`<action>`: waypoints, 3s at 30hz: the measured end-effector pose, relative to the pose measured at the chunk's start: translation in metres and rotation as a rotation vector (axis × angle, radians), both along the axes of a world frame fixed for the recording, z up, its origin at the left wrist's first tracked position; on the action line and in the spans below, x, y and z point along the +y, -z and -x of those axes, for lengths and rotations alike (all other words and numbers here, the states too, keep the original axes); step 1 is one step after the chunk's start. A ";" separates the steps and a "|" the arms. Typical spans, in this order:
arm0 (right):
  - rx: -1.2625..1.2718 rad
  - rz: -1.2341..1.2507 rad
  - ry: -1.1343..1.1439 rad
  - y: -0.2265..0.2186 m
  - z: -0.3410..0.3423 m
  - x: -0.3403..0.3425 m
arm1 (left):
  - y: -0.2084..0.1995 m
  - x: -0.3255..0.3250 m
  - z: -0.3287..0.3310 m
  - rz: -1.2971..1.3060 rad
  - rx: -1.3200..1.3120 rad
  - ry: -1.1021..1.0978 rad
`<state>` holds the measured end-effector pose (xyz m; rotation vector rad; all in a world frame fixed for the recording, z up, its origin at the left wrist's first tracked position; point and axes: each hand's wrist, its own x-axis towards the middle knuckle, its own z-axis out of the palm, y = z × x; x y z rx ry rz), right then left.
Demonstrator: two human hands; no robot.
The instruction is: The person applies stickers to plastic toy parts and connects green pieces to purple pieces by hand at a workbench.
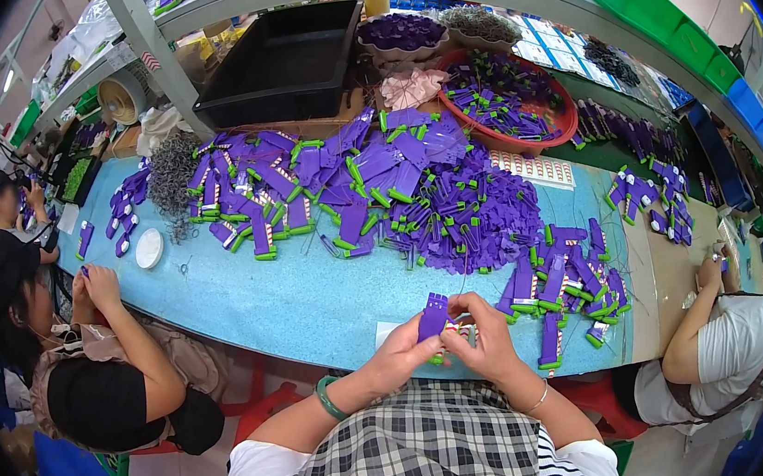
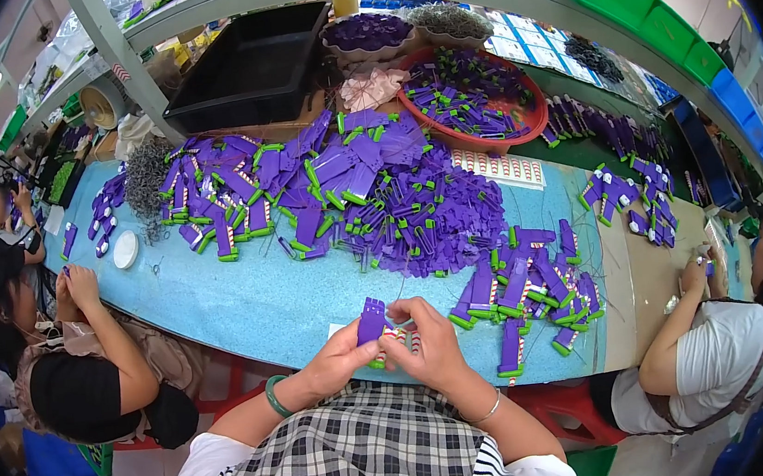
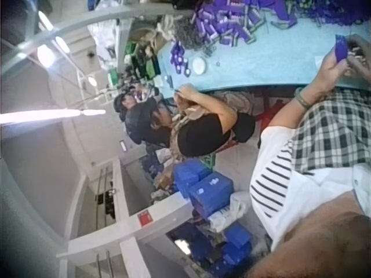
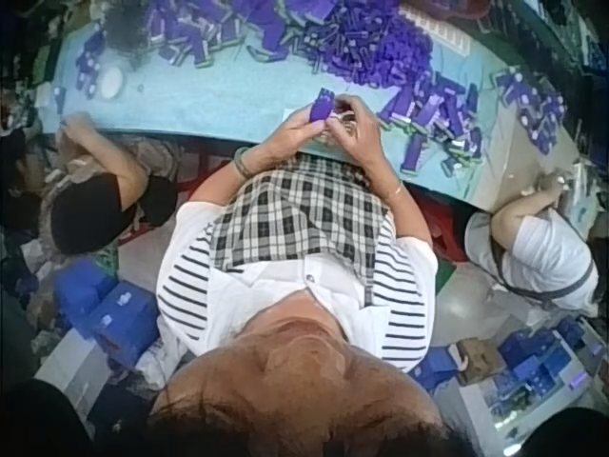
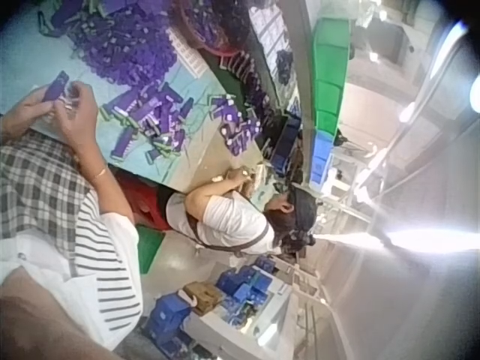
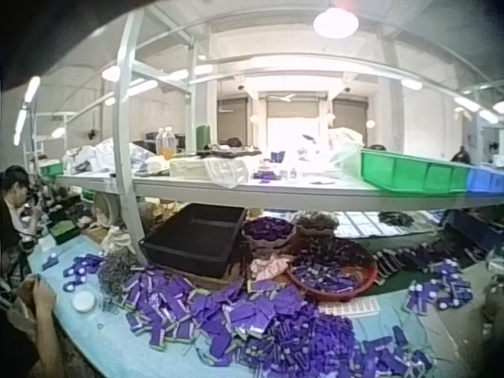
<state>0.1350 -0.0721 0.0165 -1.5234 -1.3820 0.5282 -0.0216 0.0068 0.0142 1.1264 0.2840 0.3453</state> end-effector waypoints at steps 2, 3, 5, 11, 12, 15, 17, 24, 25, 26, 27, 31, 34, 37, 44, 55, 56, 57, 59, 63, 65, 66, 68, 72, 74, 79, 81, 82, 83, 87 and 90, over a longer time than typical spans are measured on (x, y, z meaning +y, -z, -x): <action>0.379 0.214 -0.103 0.005 -0.001 0.000 | -0.001 -0.001 -0.003 0.227 0.026 0.003; 0.378 0.212 -0.106 0.003 0.000 0.000 | 0.006 -0.002 -0.004 0.224 0.025 0.000; 0.342 0.233 -0.241 -0.002 0.001 0.001 | 0.012 -0.001 -0.008 0.530 -0.079 0.208; 0.430 0.126 -0.203 -0.001 0.006 0.001 | 0.011 -0.006 -0.015 0.830 0.044 0.347; 0.528 0.130 -0.212 0.005 0.004 0.000 | 0.010 -0.006 -0.014 0.805 -0.008 0.423; 0.802 0.167 -0.268 0.003 -0.004 -0.002 | -0.002 -0.003 -0.012 0.484 0.016 0.323; 1.042 0.100 -0.269 -0.007 -0.002 -0.001 | -0.028 0.003 -0.007 0.010 0.145 0.055; 1.050 0.203 -0.157 -0.012 -0.011 0.004 | -0.033 0.032 0.000 -1.714 -0.219 -0.403; 1.052 0.212 -0.166 -0.015 -0.010 0.005 | -0.029 0.031 -0.001 -1.736 -0.262 -0.425; 1.055 0.223 -0.172 -0.016 -0.009 0.006 | -0.027 0.030 -0.001 -1.743 -0.291 -0.417; 1.059 0.219 -0.167 -0.016 -0.008 0.007 | -0.024 0.029 -0.001 -1.743 -0.293 -0.409; 1.064 0.232 -0.168 -0.015 -0.007 0.008 | -0.020 0.028 0.000 -1.758 -0.366 -0.393; 1.043 0.241 -0.180 -0.012 -0.006 0.009 | -0.019 0.025 -0.001 -1.717 -0.435 -0.348; 1.110 0.332 -0.226 -0.015 -0.007 0.010 | -0.020 0.022 0.001 -1.698 -0.477 -0.318; 1.271 0.502 -0.312 -0.013 0.005 0.006 | -0.018 0.022 0.006 -1.736 -0.515 -0.347; 1.082 0.428 -0.467 0.005 -0.010 -0.030 | -0.004 0.025 0.007 -1.561 -0.310 -0.402; 0.951 0.255 -0.335 0.007 -0.011 -0.030 | -0.001 0.022 0.003 -1.564 -0.303 -0.409; 0.762 0.162 -0.139 0.007 -0.009 -0.026 | 0.002 0.017 -0.001 -1.378 -0.287 -0.463; 0.189 -0.058 0.051 -0.010 -0.007 -0.014 | 0.006 0.012 -0.010 -1.077 -0.230 -0.458; 0.435 0.053 -0.007 0.019 -0.012 -0.016 | -0.006 0.030 -0.023 -1.093 0.051 -0.343; 0.799 0.042 0.088 0.017 -0.017 -0.016 | -0.002 0.059 -0.022 -1.267 0.214 -0.488; 0.848 0.028 0.100 0.015 -0.022 -0.016 | 0.001 0.075 -0.019 -1.420 0.352 -0.535; 0.802 0.084 0.035 0.016 -0.025 -0.017 | 0.017 0.103 -0.008 -1.619 0.634 -0.571; 0.671 0.096 -0.115 0.016 -0.020 -0.017 | 0.024 0.119 -0.001 -1.624 0.649 -0.590; 0.702 0.104 -0.126 0.008 -0.020 -0.016 | 0.008 0.108 0.000 -1.518 0.433 -0.639; 0.749 -0.014 -0.421 -0.005 -0.012 -0.004 | -0.008 0.044 0.001 0.086 0.114 0.018; 0.867 -0.001 -0.483 0.005 -0.007 0.000 | -0.002 0.030 -0.002 0.273 0.029 0.076; 0.941 0.032 -0.468 0.010 -0.006 0.000 | 0.000 0.026 -0.002 0.326 -0.031 0.073; 1.082 0.061 -0.408 0.014 -0.002 0.000 | 0.004 0.020 0.000 0.349 -0.025 -0.060; 1.583 0.113 -0.265 0.022 0.005 -0.005 | 0.017 0.009 -0.002 0.154 -0.062 -0.131; 1.730 0.207 -0.200 0.030 0.011 -0.007 | 0.024 0.010 -0.006 -0.363 -0.093 -0.368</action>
